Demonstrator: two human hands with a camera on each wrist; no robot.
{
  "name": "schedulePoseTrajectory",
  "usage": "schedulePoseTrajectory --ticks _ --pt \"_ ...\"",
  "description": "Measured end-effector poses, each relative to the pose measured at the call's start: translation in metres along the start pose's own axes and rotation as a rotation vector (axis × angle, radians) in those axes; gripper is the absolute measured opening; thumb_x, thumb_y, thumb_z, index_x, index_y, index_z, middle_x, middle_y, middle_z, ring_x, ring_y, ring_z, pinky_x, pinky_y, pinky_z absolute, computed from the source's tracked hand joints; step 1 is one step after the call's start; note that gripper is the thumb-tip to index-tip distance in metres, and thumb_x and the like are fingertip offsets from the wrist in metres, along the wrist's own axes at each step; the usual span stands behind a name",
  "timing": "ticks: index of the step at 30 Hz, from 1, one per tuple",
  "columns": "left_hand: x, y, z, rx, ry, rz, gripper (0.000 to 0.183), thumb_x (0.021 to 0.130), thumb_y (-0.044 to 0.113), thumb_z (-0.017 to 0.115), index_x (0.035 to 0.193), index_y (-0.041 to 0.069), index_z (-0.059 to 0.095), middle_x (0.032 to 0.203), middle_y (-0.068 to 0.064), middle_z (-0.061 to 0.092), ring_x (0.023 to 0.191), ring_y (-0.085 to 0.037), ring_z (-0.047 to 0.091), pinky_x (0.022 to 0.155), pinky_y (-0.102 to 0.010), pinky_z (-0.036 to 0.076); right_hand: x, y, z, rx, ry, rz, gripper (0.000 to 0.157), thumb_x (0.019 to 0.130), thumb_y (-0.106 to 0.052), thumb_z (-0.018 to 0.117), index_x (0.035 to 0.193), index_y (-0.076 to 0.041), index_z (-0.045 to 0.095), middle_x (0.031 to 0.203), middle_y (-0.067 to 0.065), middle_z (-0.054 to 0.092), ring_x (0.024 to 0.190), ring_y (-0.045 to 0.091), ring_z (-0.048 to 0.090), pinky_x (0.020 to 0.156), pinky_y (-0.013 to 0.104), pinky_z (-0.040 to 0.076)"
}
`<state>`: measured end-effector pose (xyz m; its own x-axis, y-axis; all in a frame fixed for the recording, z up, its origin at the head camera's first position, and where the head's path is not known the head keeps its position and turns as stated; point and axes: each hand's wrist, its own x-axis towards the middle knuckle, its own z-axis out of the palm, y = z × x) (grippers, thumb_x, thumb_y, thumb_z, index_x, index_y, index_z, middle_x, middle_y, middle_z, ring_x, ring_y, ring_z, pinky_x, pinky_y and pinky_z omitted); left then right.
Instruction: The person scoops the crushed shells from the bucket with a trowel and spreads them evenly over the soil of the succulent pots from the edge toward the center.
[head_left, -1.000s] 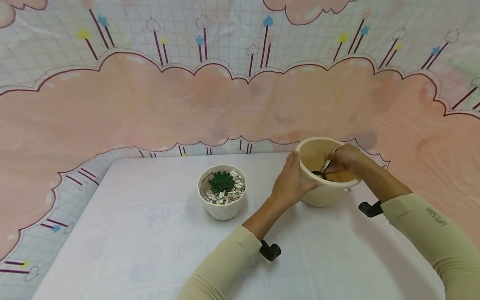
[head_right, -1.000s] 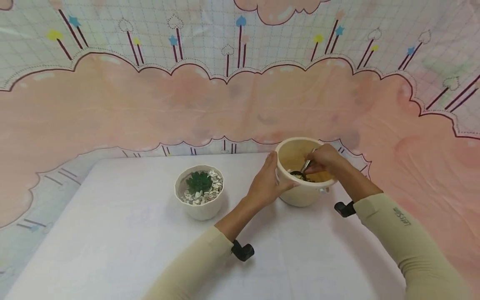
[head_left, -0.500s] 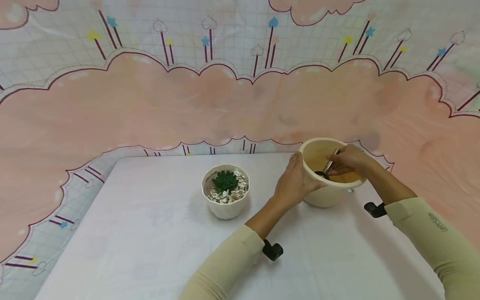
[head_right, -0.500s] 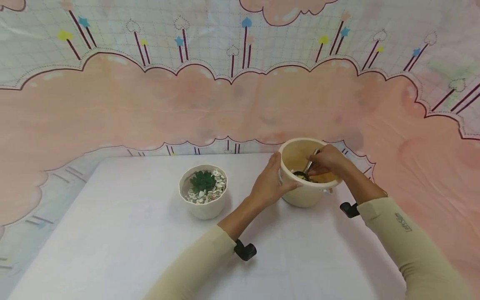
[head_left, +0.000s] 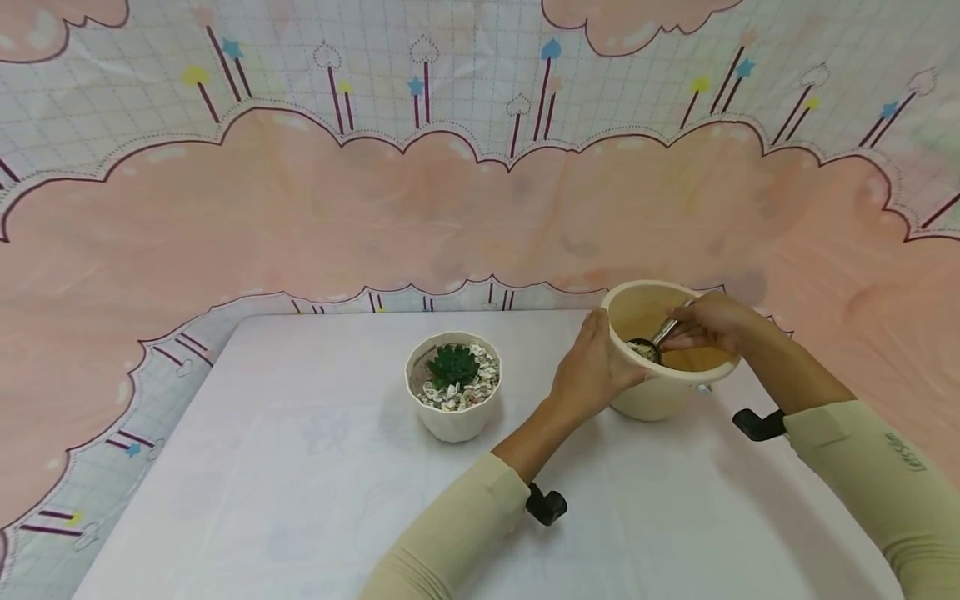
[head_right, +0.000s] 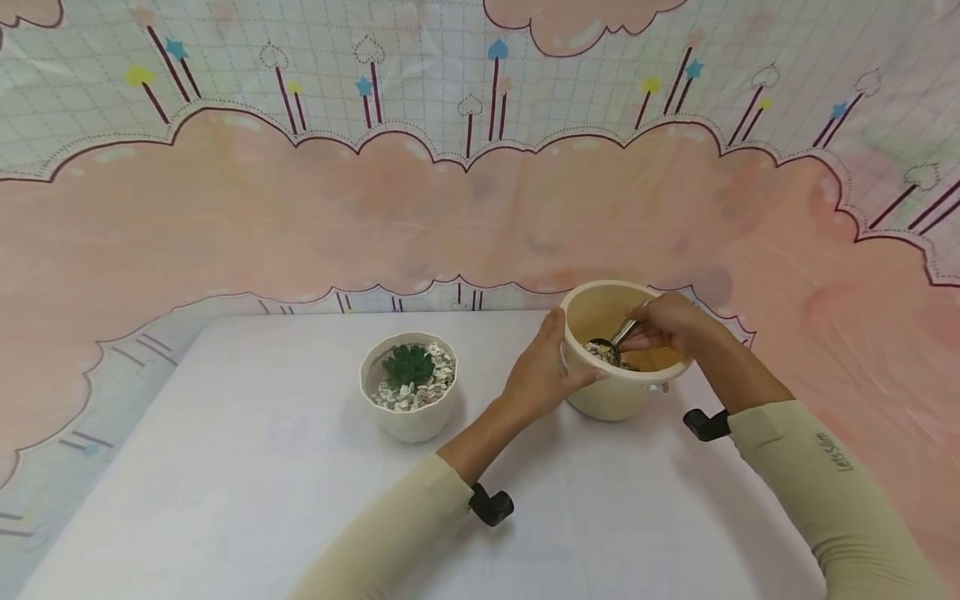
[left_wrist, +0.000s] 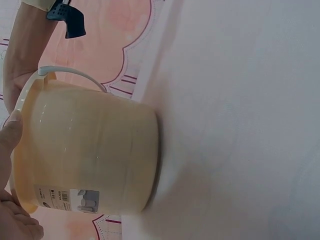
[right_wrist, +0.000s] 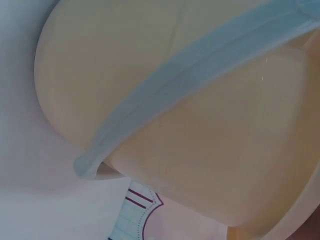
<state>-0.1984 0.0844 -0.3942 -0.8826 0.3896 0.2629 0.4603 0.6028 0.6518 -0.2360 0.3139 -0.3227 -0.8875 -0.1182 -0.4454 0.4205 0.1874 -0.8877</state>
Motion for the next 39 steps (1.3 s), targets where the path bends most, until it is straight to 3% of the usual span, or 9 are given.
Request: schedulePoseTrajectory --ticks 13,25,33,39 --pt "0.0 0.0 0.001 0.008 0.002 0.011 0.114 0.087 0.051 0.085 0.167 0.004 0.019 0.171 -0.016 0.027 0.149 -0.024 0.041 0.107 -0.037 0.05 -0.007 -0.004 -0.007 0.103 -0.003 0.001 0.04 0.114 -0.009 0.042 0.09 0.001 0.072 0.081 0.018 0.075 0.076 0.026 0.079 0.079 0.033 0.062" --pt "0.001 -0.001 0.002 0.008 -0.003 0.008 0.114 0.088 0.051 0.084 0.167 0.003 0.018 0.172 -0.014 0.024 0.153 -0.024 0.035 0.111 -0.037 0.046 -0.014 -0.004 -0.025 0.403 0.003 0.037 0.037 0.115 -0.013 0.041 0.093 -0.003 0.069 0.087 0.022 0.075 0.08 0.031 0.079 0.083 0.031 0.06" --pt "0.002 -0.001 0.003 -0.01 -0.013 0.001 0.114 0.088 0.052 0.084 0.168 0.003 0.018 0.172 -0.014 0.023 0.154 -0.024 0.032 0.112 -0.038 0.045 -0.023 0.002 -0.045 0.573 0.003 0.076 0.042 0.114 -0.013 0.04 0.094 0.002 0.073 0.091 0.026 0.075 0.084 0.035 0.078 0.086 0.033 0.06" --pt "0.005 -0.002 0.002 -0.005 0.002 -0.003 0.115 0.087 0.052 0.085 0.168 0.004 0.019 0.172 -0.013 0.024 0.154 -0.023 0.032 0.111 -0.038 0.047 -0.027 0.005 -0.059 0.773 -0.019 0.101 0.043 0.114 -0.011 0.037 0.093 0.008 0.07 0.094 0.031 0.072 0.086 0.042 0.077 0.09 0.035 0.058"
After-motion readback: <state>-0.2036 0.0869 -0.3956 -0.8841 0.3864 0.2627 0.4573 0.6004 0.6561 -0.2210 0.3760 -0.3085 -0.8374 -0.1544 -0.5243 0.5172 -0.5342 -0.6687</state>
